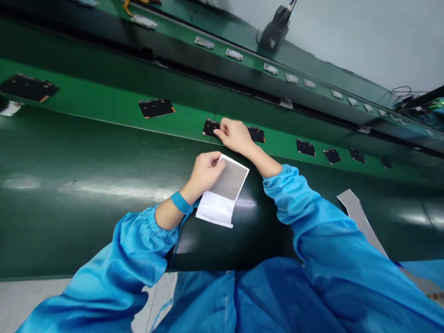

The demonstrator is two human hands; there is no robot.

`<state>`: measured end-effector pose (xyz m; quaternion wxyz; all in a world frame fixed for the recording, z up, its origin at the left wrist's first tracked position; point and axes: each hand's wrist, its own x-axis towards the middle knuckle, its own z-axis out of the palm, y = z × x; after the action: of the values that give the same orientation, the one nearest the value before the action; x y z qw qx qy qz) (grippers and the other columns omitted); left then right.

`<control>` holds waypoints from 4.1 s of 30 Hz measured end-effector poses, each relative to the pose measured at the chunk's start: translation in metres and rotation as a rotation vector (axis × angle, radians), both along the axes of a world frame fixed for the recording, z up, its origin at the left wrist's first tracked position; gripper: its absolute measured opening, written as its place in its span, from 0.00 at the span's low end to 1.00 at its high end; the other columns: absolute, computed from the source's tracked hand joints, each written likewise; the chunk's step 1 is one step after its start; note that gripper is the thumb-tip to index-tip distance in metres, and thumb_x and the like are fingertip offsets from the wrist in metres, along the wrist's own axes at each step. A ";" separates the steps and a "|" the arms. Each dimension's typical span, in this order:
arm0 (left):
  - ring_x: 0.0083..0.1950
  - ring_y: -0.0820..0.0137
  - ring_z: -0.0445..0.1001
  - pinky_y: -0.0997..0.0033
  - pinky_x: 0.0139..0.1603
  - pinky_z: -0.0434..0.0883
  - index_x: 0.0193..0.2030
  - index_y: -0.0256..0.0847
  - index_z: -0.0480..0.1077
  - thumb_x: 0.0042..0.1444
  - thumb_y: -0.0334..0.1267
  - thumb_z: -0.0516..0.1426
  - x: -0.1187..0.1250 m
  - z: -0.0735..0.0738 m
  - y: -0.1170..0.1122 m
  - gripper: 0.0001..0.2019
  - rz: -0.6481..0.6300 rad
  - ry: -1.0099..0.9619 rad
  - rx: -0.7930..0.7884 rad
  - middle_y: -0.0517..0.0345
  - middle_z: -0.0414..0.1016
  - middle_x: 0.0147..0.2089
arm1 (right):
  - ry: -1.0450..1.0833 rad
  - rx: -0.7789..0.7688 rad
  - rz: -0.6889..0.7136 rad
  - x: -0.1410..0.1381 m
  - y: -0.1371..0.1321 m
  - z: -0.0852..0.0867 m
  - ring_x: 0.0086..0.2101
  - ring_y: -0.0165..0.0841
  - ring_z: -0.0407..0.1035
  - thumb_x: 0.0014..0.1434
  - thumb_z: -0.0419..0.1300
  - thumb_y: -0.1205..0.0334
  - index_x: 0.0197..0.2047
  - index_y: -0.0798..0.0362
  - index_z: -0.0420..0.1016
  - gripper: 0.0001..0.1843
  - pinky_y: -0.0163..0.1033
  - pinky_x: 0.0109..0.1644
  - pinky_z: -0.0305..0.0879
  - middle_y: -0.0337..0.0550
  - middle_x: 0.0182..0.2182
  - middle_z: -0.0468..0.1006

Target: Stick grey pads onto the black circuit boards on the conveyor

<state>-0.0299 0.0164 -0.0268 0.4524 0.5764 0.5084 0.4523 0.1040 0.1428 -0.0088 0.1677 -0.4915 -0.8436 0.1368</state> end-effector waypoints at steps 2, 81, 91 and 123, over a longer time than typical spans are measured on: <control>0.27 0.73 0.57 0.71 0.29 0.54 0.24 0.41 0.64 0.53 0.44 0.56 -0.004 0.000 0.004 0.12 0.048 -0.028 -0.020 0.64 0.60 0.23 | 0.260 -0.126 0.060 0.034 -0.020 -0.005 0.31 0.35 0.67 0.70 0.59 0.52 0.33 0.52 0.69 0.16 0.40 0.41 0.63 0.41 0.28 0.73; 0.25 0.75 0.62 0.75 0.26 0.59 0.26 0.38 0.70 0.52 0.46 0.65 0.005 0.004 -0.010 0.15 -0.307 -0.113 -0.163 0.63 0.67 0.23 | 0.434 -0.337 0.439 -0.036 0.060 -0.030 0.32 0.28 0.67 0.52 0.57 0.80 0.58 0.52 0.71 0.30 0.39 0.48 0.63 0.27 0.26 0.73; 0.26 0.74 0.65 0.74 0.27 0.62 0.27 0.37 0.73 0.52 0.45 0.66 0.005 0.004 -0.010 0.14 -0.326 -0.103 -0.157 0.62 0.71 0.24 | 0.296 -0.194 0.467 -0.018 0.062 -0.037 0.33 0.31 0.67 0.53 0.53 0.80 0.63 0.53 0.66 0.34 0.40 0.48 0.62 0.31 0.30 0.75; 0.27 0.75 0.63 0.76 0.28 0.60 0.28 0.36 0.72 0.51 0.50 0.65 0.006 0.004 -0.010 0.17 -0.333 -0.046 -0.212 0.62 0.68 0.25 | -0.117 -0.039 0.515 0.046 0.062 -0.032 0.44 0.43 0.68 0.68 0.49 0.72 0.68 0.61 0.58 0.26 0.50 0.56 0.66 0.51 0.42 0.76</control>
<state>-0.0243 0.0062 -0.0231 0.5907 0.5911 0.4403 0.3283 0.1502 0.2050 -0.0410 0.0689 -0.2708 -0.9463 0.1628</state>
